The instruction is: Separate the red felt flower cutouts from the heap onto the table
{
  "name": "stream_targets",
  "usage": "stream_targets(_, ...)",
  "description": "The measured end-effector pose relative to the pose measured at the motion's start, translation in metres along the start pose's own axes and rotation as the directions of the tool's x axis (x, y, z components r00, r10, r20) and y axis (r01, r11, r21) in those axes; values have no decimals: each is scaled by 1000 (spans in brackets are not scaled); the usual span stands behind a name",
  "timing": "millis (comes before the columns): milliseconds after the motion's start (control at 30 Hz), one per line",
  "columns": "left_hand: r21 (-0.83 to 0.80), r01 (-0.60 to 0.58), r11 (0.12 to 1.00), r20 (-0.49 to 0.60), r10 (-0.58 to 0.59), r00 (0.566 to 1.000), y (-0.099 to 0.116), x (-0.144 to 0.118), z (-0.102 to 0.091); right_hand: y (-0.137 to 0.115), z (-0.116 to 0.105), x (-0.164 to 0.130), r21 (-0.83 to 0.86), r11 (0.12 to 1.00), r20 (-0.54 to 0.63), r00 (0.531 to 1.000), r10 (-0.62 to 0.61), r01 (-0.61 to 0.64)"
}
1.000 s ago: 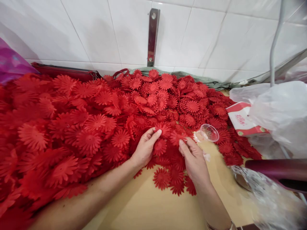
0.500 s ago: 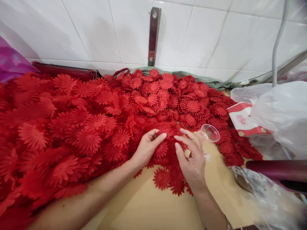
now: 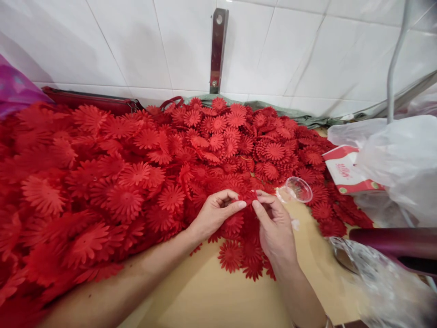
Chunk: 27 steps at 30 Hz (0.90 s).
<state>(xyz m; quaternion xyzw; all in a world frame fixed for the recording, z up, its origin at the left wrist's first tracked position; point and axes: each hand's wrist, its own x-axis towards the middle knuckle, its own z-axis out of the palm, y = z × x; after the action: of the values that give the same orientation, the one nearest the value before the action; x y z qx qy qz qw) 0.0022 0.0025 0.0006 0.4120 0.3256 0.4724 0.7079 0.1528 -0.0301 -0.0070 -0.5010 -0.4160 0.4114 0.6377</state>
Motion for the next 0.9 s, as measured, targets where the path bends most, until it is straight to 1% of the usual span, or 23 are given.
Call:
stream_targets(100,-42,7,999,-61,-10,998,-2,0,-1,-3,1,2,161,982,-83,991,108,-94)
stream_targets(167,-82,7,997,-91,-14,996,-4,1,-2,-6,1,3,207,972,-89,987,136,-115)
stream_targets(233,-110,8,994,-104,-19,994,-6,2,-3,-9,1,4,214,969,-85,985,147,-126)
stream_targets(367,-140,-6,990,-120,-10,993,-8,3,-4,-11,2,5,172,978,-118,984,136,-114)
stream_targets(433,-73,-44,996,-138,34,990,-9,3,-4,-10,1,5,172,978,-108,985,137,-118)
stream_targets(500,53,-85,995,-162,92,983,-8,3,-5,-8,0,6,178,976,-85,986,146,-129)
stream_targets(567,178,-107,978,-180,140,974,-7,2,-5,-6,-1,6,134,985,-88,989,122,-110)
stream_targets(667,343,-156,926,-181,228,957,-4,0,-6,-4,-3,4,-37,998,-103,994,46,-50)
stream_targets(767,458,-258,851,-102,338,935,0,-2,-6,-6,-2,2,-197,980,-96,995,-2,-17)
stream_targets(833,475,-269,838,-47,329,943,1,-4,-5,-8,-1,0,-237,971,-84,996,-12,-8)
stream_targets(900,476,-227,850,-17,267,963,0,-5,-3,-10,2,-2,-237,971,-67,998,-12,-4)
